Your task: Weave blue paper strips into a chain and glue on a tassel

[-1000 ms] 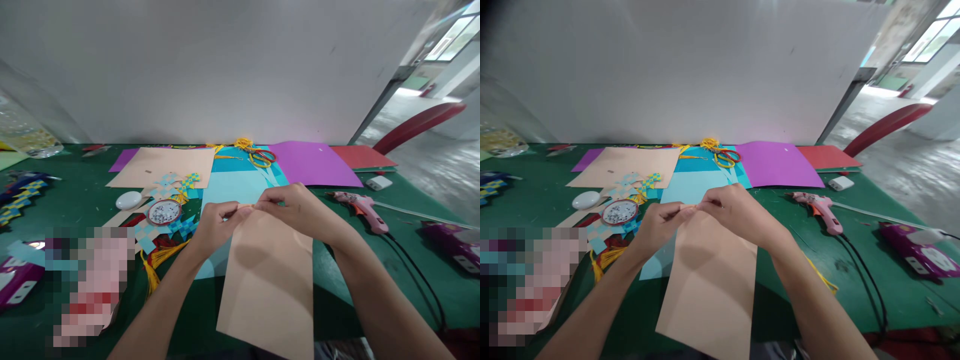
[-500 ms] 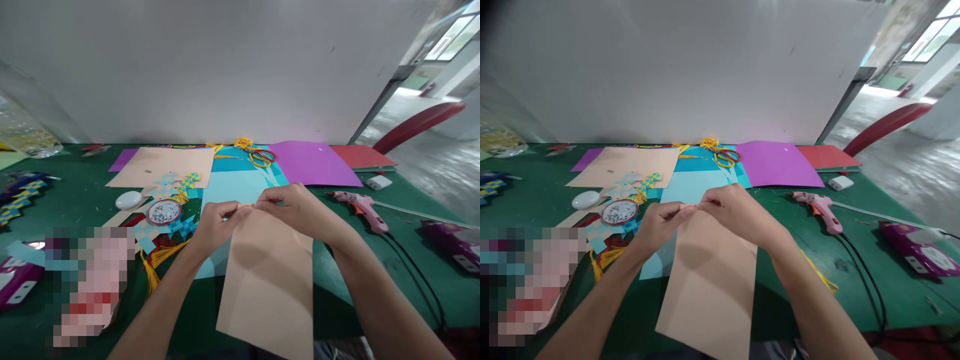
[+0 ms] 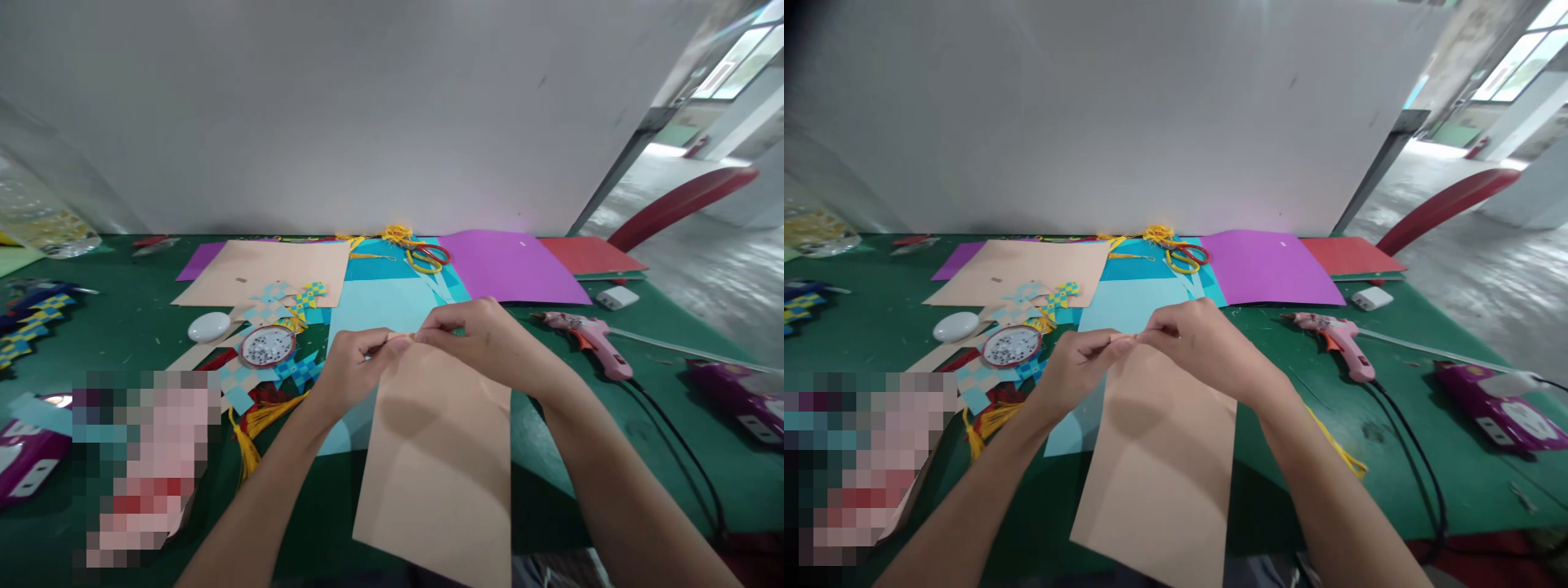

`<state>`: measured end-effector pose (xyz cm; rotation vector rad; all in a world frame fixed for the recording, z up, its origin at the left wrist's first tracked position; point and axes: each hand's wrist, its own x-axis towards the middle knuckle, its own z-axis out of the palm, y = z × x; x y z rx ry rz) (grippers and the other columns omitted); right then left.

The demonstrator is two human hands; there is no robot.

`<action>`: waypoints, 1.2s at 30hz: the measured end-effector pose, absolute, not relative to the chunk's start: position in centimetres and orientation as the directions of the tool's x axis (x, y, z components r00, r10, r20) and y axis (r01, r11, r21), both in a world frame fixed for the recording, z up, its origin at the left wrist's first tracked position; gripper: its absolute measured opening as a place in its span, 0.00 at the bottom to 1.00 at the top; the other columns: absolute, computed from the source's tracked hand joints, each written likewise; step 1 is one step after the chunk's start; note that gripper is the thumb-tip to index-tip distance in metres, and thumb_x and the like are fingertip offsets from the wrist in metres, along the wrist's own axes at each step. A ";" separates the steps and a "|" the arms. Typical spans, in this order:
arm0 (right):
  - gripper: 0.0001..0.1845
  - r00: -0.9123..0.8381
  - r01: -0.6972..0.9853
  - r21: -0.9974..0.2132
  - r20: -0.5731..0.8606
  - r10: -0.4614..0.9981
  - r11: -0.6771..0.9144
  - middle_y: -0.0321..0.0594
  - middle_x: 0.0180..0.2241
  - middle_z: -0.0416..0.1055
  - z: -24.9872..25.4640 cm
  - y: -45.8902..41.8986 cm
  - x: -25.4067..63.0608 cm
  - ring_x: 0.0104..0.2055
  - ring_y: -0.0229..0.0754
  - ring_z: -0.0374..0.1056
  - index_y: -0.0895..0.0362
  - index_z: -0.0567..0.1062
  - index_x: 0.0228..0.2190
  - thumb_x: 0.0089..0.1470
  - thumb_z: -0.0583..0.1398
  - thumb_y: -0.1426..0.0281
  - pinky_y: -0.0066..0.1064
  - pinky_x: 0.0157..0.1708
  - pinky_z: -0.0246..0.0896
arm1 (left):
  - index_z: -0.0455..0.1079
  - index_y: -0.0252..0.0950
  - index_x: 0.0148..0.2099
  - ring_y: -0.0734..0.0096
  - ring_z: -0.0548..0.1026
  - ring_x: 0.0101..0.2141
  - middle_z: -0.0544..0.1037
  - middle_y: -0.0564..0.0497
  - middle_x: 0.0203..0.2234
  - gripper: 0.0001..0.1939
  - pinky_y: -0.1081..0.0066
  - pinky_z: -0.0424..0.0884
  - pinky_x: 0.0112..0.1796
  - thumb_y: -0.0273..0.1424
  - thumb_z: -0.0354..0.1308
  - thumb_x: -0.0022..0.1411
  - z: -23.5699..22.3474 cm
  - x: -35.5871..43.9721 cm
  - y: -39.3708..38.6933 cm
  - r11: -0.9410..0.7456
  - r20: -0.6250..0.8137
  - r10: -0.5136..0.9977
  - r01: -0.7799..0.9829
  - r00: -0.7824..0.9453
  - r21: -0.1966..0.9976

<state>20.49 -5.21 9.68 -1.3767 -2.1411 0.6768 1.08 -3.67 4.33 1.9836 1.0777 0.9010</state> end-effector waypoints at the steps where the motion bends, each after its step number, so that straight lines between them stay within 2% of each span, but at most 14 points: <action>1: 0.13 -0.361 0.673 -0.643 0.145 0.921 0.365 0.33 0.22 0.70 9.7 -5.2 20.5 0.25 0.33 0.61 0.56 0.76 0.25 0.56 0.55 0.68 0.25 0.24 0.50 | 0.58 0.33 0.22 0.78 0.50 0.22 0.52 0.56 0.19 0.21 0.75 0.47 0.22 0.41 0.49 0.63 4.3 1.1 -3.7 -0.414 0.242 0.876 0.392 0.417 0.822; 9: 0.13 -0.344 0.675 -0.652 0.136 0.929 0.345 0.34 0.22 0.70 9.6 -5.3 20.4 0.24 0.33 0.60 0.56 0.76 0.24 0.55 0.56 0.66 0.26 0.23 0.49 | 0.55 0.34 0.22 0.78 0.49 0.22 0.51 0.56 0.19 0.21 0.75 0.47 0.22 0.41 0.49 0.63 4.4 1.1 -3.7 -0.414 0.242 0.877 0.396 0.415 0.820; 21: 0.11 -0.348 0.679 -0.651 0.121 0.929 0.340 0.33 0.22 0.70 9.8 -5.2 20.5 0.24 0.33 0.61 0.56 0.76 0.25 0.55 0.57 0.66 0.26 0.23 0.49 | 0.61 0.33 0.24 0.77 0.54 0.24 0.57 0.55 0.20 0.20 0.76 0.50 0.23 0.41 0.48 0.64 4.3 1.0 -3.5 -0.400 0.235 0.881 0.384 0.410 0.832; 26: 0.14 -0.334 0.695 -0.649 0.091 0.938 0.310 0.32 0.19 0.65 9.5 -5.0 21.3 0.23 0.32 0.57 0.56 0.75 0.22 0.53 0.58 0.63 0.26 0.21 0.46 | 0.54 0.35 0.22 0.77 0.51 0.23 0.51 0.56 0.19 0.21 0.75 0.48 0.23 0.40 0.49 0.63 4.2 0.8 -3.3 -0.411 0.278 0.899 0.432 0.339 0.803; 30: 0.15 -0.312 0.707 -0.657 0.042 0.949 0.262 0.33 0.20 0.65 9.2 -4.3 22.9 0.24 0.34 0.58 0.56 0.74 0.22 0.52 0.59 0.59 0.27 0.21 0.47 | 0.50 0.36 0.22 0.78 0.50 0.23 0.49 0.57 0.19 0.21 0.75 0.48 0.23 0.40 0.49 0.63 4.1 0.1 -2.7 -0.420 0.331 0.906 0.471 0.264 0.776; 33: 0.16 -0.299 0.741 -0.625 0.024 0.954 0.248 0.35 0.22 0.69 8.6 -3.5 24.3 0.25 0.36 0.62 0.56 0.75 0.23 0.52 0.58 0.58 0.27 0.23 0.52 | 0.46 0.36 0.22 0.78 0.48 0.21 0.46 0.57 0.18 0.22 0.74 0.46 0.23 0.40 0.49 0.63 3.9 -0.5 -1.9 -0.416 0.365 0.908 0.551 0.206 0.723; 36: 0.13 -0.149 0.855 -0.483 0.117 0.982 0.187 0.42 0.31 0.76 7.7 -2.9 24.5 0.33 0.43 0.69 0.57 0.77 0.32 0.56 0.55 0.64 0.31 0.32 0.59 | 0.44 0.36 0.22 0.78 0.47 0.20 0.44 0.58 0.17 0.23 0.73 0.45 0.23 0.40 0.49 0.63 3.3 -1.0 -1.1 -0.383 0.367 0.915 0.639 0.165 0.667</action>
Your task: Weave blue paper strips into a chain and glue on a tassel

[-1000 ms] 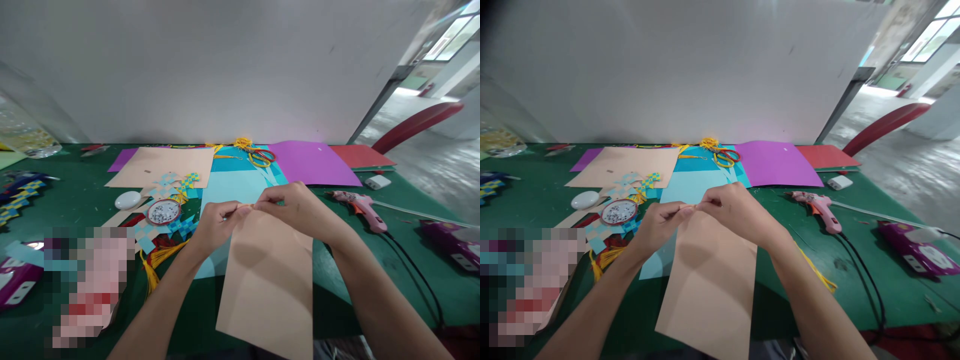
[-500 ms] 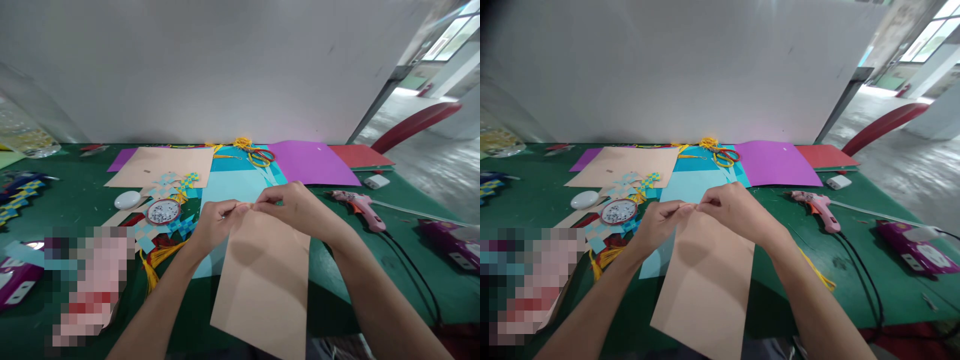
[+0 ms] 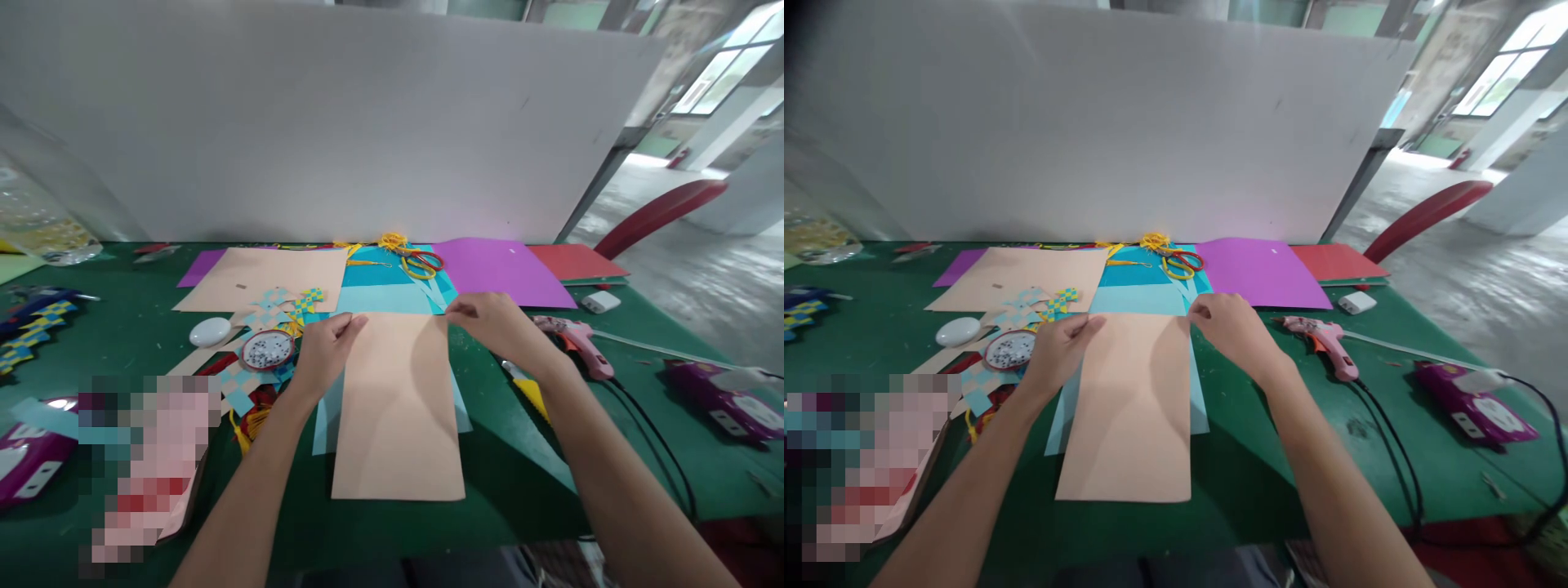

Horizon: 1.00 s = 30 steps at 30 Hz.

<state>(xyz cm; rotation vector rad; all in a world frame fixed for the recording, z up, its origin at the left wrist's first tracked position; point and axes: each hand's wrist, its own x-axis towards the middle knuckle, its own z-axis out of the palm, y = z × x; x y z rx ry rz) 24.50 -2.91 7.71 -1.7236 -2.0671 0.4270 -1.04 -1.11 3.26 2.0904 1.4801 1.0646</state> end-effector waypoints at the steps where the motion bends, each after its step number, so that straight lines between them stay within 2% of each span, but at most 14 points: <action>1: 0.13 -0.089 0.889 -0.431 0.170 0.981 0.156 0.44 0.36 0.76 7.4 -2.8 24.0 0.37 0.45 0.70 0.58 0.77 0.37 0.57 0.53 0.66 0.33 0.36 0.61 | 0.44 0.36 0.22 0.78 0.48 0.20 0.44 0.58 0.17 0.23 0.73 0.45 0.23 0.40 0.48 0.64 3.0 -1.1 -0.9 -0.362 0.349 0.923 0.666 0.161 0.652; 3: 0.17 -0.060 0.913 -0.379 0.245 0.968 0.153 0.48 0.45 0.74 6.7 -2.8 22.2 0.46 0.48 0.69 0.60 0.73 0.46 0.59 0.51 0.70 0.36 0.43 0.61 | 0.45 0.36 0.21 0.78 0.50 0.19 0.45 0.58 0.16 0.23 0.73 0.46 0.23 0.40 0.48 0.64 2.3 -1.2 -0.4 -0.320 0.293 0.941 0.726 0.169 0.608; 6: 0.21 -0.257 0.862 -0.369 0.271 0.928 0.347 0.48 0.52 0.69 4.8 -3.0 18.1 0.53 0.46 0.65 0.63 0.67 0.53 0.60 0.47 0.73 0.35 0.49 0.61 | 0.54 0.36 0.22 0.75 0.57 0.20 0.56 0.57 0.15 0.19 0.73 0.49 0.24 0.38 0.47 0.64 1.2 -1.2 -0.1 -0.304 0.239 0.948 0.818 0.210 0.489; 8: 0.24 -0.414 0.814 -0.314 0.276 0.867 0.489 0.51 0.57 0.63 2.8 -3.1 15.4 0.59 0.45 0.58 0.67 0.64 0.56 0.60 0.46 0.75 0.35 0.55 0.57 | 0.61 0.36 0.25 0.73 0.63 0.24 0.66 0.53 0.20 0.16 0.73 0.52 0.26 0.34 0.46 0.64 0.6 -1.2 0.1 -0.323 0.247 0.939 0.855 0.237 0.406; 10: 0.26 -0.459 0.809 -0.271 0.264 0.849 0.522 0.53 0.61 0.55 0.5 -3.2 13.3 0.63 0.47 0.51 0.70 0.59 0.58 0.61 0.45 0.74 0.38 0.59 0.50 | 0.65 0.36 0.27 0.71 0.67 0.26 0.70 0.50 0.24 0.14 0.73 0.54 0.28 0.31 0.45 0.64 0.2 -1.3 0.1 -0.329 0.255 0.935 0.877 0.249 0.350; 13: 0.30 -0.401 0.829 -0.275 0.311 0.861 0.486 0.53 0.63 0.48 -2.2 -3.4 12.0 0.65 0.47 0.46 0.70 0.53 0.61 0.60 0.47 0.69 0.41 0.61 0.45 | 0.66 0.35 0.27 0.70 0.68 0.27 0.71 0.48 0.25 0.15 0.73 0.56 0.29 0.31 0.44 0.65 -0.2 -1.3 0.1 -0.317 0.261 0.936 0.892 0.238 0.322; 16: 0.33 -0.333 0.854 -0.297 0.322 0.886 0.428 0.52 0.63 0.49 -3.1 -3.9 12.1 0.66 0.46 0.44 0.70 0.53 0.61 0.60 0.47 0.64 0.39 0.63 0.40 | 0.68 0.35 0.28 0.69 0.69 0.28 0.72 0.48 0.26 0.18 0.72 0.58 0.30 0.34 0.44 0.67 -0.5 -1.2 0.0 -0.323 0.294 0.925 0.903 0.239 0.282; 19: 0.33 -0.301 0.878 -0.299 0.263 0.917 0.374 0.51 0.63 0.50 -2.8 -4.4 12.9 0.66 0.46 0.42 0.69 0.54 0.61 0.62 0.44 0.61 0.41 0.63 0.37 | 0.70 0.35 0.29 0.69 0.70 0.29 0.73 0.48 0.27 0.19 0.72 0.58 0.31 0.36 0.45 0.68 -0.6 -1.1 0.0 -0.330 0.314 0.917 0.911 0.247 0.248; 26: 0.32 -0.258 0.932 -0.212 0.180 0.949 0.294 0.49 0.64 0.47 -2.1 -5.2 15.6 0.66 0.49 0.40 0.66 0.55 0.61 0.63 0.43 0.59 0.49 0.63 0.32 | 0.70 0.34 0.30 0.68 0.71 0.29 0.74 0.48 0.27 0.18 0.72 0.58 0.31 0.35 0.46 0.68 -0.5 -1.1 -0.1 -0.307 0.304 0.924 0.924 0.232 0.228; 30: 0.29 -0.165 0.974 -0.122 0.181 0.969 0.189 0.55 0.63 0.49 -1.4 -5.6 16.6 0.66 0.53 0.42 0.70 0.57 0.60 0.63 0.44 0.65 0.53 0.63 0.30 | 0.70 0.35 0.29 0.69 0.71 0.29 0.73 0.49 0.26 0.18 0.72 0.57 0.31 0.35 0.46 0.67 -0.3 -1.1 -0.1 -0.293 0.288 0.932 0.927 0.222 0.235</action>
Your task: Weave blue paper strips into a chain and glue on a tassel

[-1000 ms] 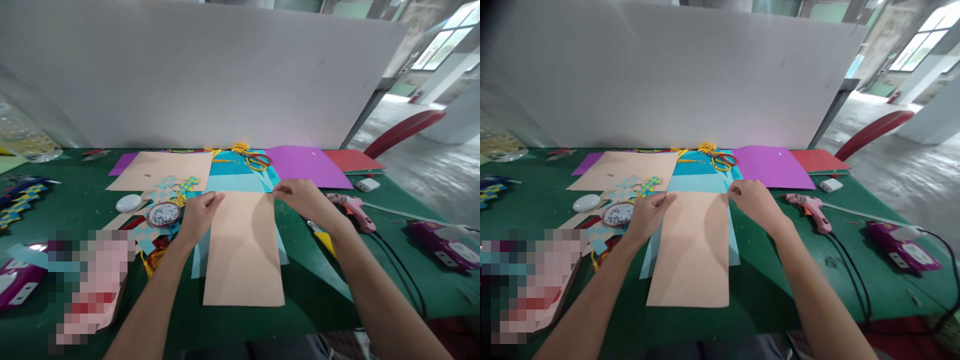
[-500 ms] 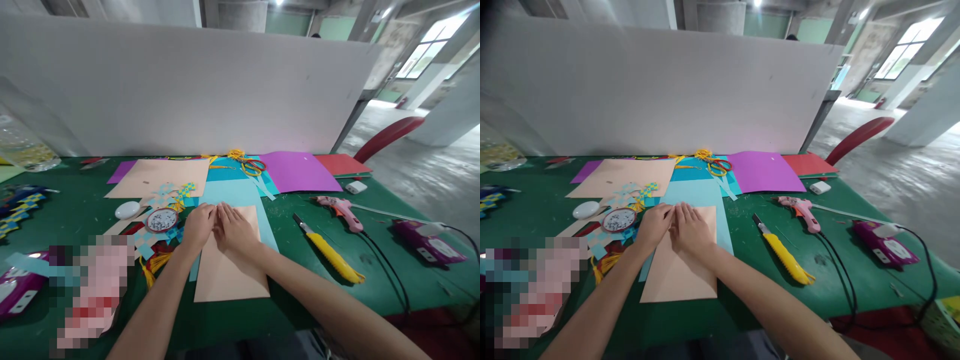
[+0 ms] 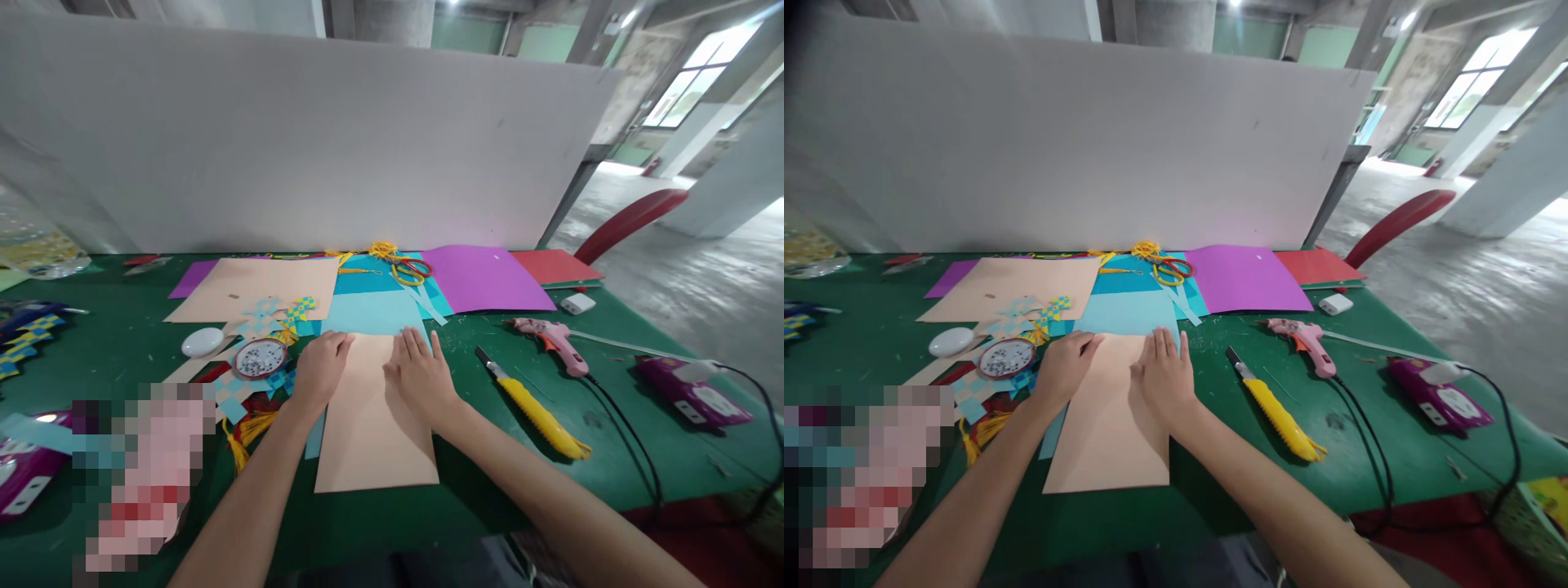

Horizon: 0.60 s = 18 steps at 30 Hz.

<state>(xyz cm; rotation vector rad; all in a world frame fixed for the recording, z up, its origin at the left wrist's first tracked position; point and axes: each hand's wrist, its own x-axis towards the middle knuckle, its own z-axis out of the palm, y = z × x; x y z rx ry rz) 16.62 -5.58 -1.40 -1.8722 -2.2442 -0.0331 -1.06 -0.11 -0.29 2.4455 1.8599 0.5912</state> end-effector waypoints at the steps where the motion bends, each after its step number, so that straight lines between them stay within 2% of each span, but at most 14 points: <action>1: 0.28 -0.182 0.973 -0.101 0.201 0.962 0.205 0.56 0.63 0.48 -1.3 -5.7 16.6 0.66 0.53 0.41 0.70 0.57 0.60 0.63 0.44 0.67 0.53 0.63 0.31 | 0.70 0.35 0.29 0.69 0.70 0.29 0.73 0.49 0.26 0.18 0.72 0.57 0.30 0.36 0.46 0.67 -0.3 -1.0 -0.1 -0.294 0.285 0.932 0.927 0.224 0.233; 4: 0.28 -0.348 0.922 -0.088 0.243 0.905 0.378 0.53 0.64 0.46 -1.3 -6.0 15.9 0.66 0.50 0.39 0.69 0.55 0.60 0.63 0.45 0.68 0.48 0.63 0.36 | 0.71 0.35 0.30 0.68 0.70 0.29 0.74 0.49 0.26 0.19 0.72 0.57 0.30 0.36 0.45 0.68 -0.2 -0.9 -0.2 -0.302 0.279 0.931 0.926 0.236 0.225; 7: 0.30 -0.460 0.856 -0.143 0.225 0.859 0.496 0.49 0.64 0.47 -1.8 -6.3 15.1 0.66 0.47 0.42 0.66 0.55 0.61 0.64 0.44 0.61 0.43 0.63 0.40 | 0.72 0.36 0.32 0.68 0.71 0.29 0.74 0.48 0.27 0.19 0.72 0.57 0.29 0.37 0.45 0.68 -0.2 -0.8 -0.4 -0.281 0.272 0.937 0.938 0.221 0.205; 11: 0.33 -0.394 0.883 -0.184 0.210 0.895 0.431 0.48 0.64 0.47 -2.5 -7.0 15.4 0.66 0.46 0.41 0.63 0.55 0.61 0.63 0.43 0.56 0.44 0.63 0.39 | 0.74 0.36 0.35 0.67 0.72 0.32 0.74 0.47 0.31 0.18 0.73 0.59 0.30 0.36 0.44 0.68 -0.2 -0.7 -0.5 -0.267 0.266 0.940 0.947 0.215 0.178; 18: 0.32 -0.262 0.940 -0.171 0.193 0.946 0.295 0.48 0.64 0.46 -2.2 -9.2 18.0 0.66 0.48 0.40 0.65 0.53 0.62 0.63 0.43 0.59 0.48 0.63 0.38 | 0.74 0.36 0.36 0.67 0.72 0.33 0.74 0.48 0.31 0.18 0.73 0.60 0.31 0.35 0.44 0.68 -0.2 -0.6 -0.5 -0.263 0.261 0.940 0.953 0.219 0.149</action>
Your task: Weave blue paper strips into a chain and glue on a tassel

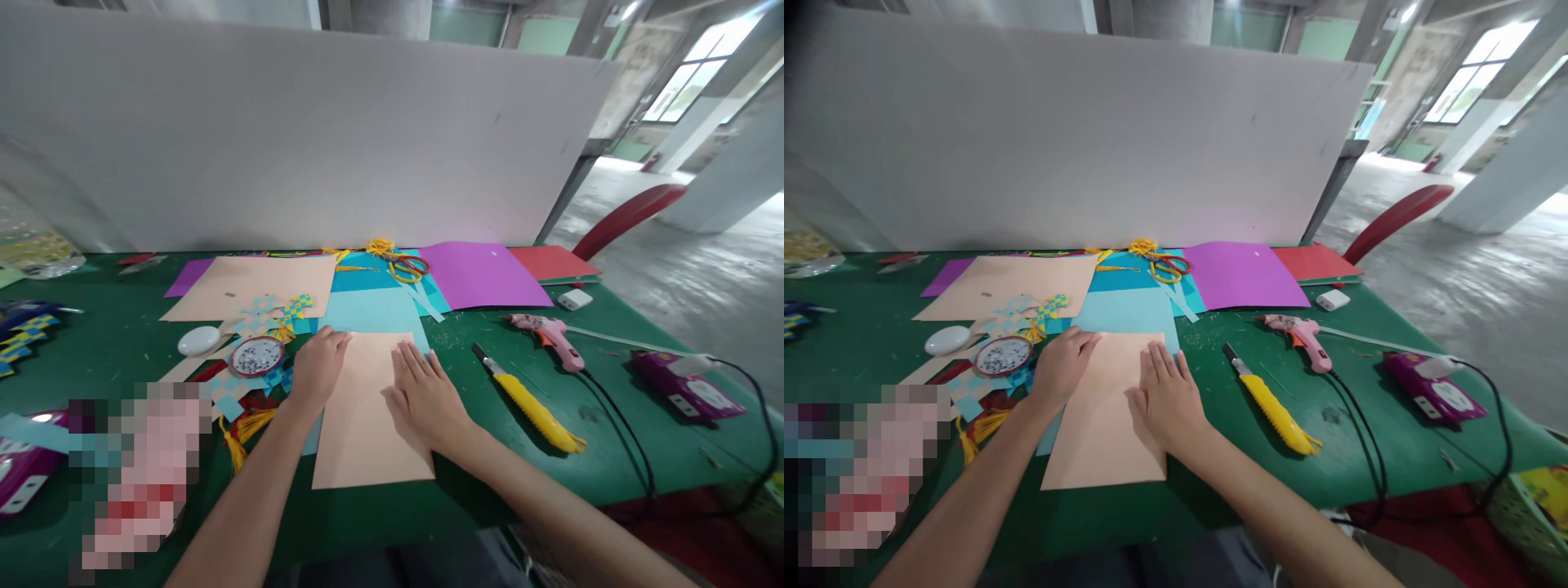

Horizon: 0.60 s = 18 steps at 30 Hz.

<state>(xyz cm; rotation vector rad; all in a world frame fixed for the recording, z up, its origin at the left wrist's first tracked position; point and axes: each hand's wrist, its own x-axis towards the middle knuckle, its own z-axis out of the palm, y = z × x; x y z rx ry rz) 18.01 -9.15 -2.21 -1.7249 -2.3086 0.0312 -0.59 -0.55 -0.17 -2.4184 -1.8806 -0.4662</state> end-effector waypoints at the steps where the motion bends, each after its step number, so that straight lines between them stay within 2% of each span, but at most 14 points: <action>1: 0.32 -0.253 0.943 -0.171 0.186 0.950 0.285 0.48 0.64 0.46 -2.2 -9.4 18.3 0.66 0.48 0.40 0.65 0.53 0.62 0.63 0.44 0.59 0.47 0.63 0.38 | 0.74 0.36 0.36 0.67 0.73 0.33 0.74 0.48 0.31 0.18 0.73 0.60 0.31 0.35 0.44 0.68 -0.2 -0.6 -0.6 -0.265 0.265 0.938 0.954 0.222 0.138; 6: 0.31 -0.228 0.953 -0.161 0.179 0.957 0.257 0.48 0.64 0.45 -2.1 -10.2 18.6 0.66 0.49 0.40 0.64 0.53 0.62 0.63 0.45 0.60 0.49 0.63 0.35 | 0.73 0.35 0.37 0.66 0.73 0.34 0.73 0.48 0.32 0.18 0.72 0.61 0.31 0.35 0.43 0.69 -0.6 -0.5 -0.7 -0.290 0.282 0.919 0.957 0.275 0.012; 11: 0.30 -0.214 0.964 -0.129 0.146 0.966 0.233 0.55 0.63 0.49 -1.0 -10.0 18.1 0.66 0.53 0.43 0.69 0.55 0.61 0.62 0.47 0.64 0.52 0.63 0.31 | 0.72 0.34 0.38 0.63 0.73 0.37 0.72 0.45 0.33 0.18 0.70 0.63 0.30 0.32 0.41 0.70 -1.1 -0.2 -0.9 -0.297 0.290 0.903 0.948 0.317 -0.111; 14: 0.30 -0.228 0.961 -0.145 0.064 0.971 0.235 0.58 0.62 0.51 0.0 -8.8 17.5 0.66 0.53 0.43 0.73 0.58 0.59 0.60 0.49 0.67 0.49 0.63 0.35 | 0.71 0.34 0.38 0.62 0.73 0.36 0.71 0.45 0.34 0.17 0.70 0.63 0.29 0.32 0.42 0.69 -1.2 -0.2 -0.9 -0.297 0.287 0.902 0.946 0.322 -0.126; 18: 0.30 -0.331 0.915 -0.209 0.104 0.938 0.346 0.55 0.64 0.46 0.1 -6.8 16.1 0.66 0.50 0.39 0.71 0.55 0.60 0.61 0.47 0.66 0.43 0.63 0.38 | 0.71 0.35 0.39 0.62 0.73 0.37 0.71 0.46 0.34 0.15 0.70 0.63 0.28 0.31 0.43 0.69 -1.0 -0.2 -1.0 -0.318 0.281 0.895 0.937 0.347 -0.144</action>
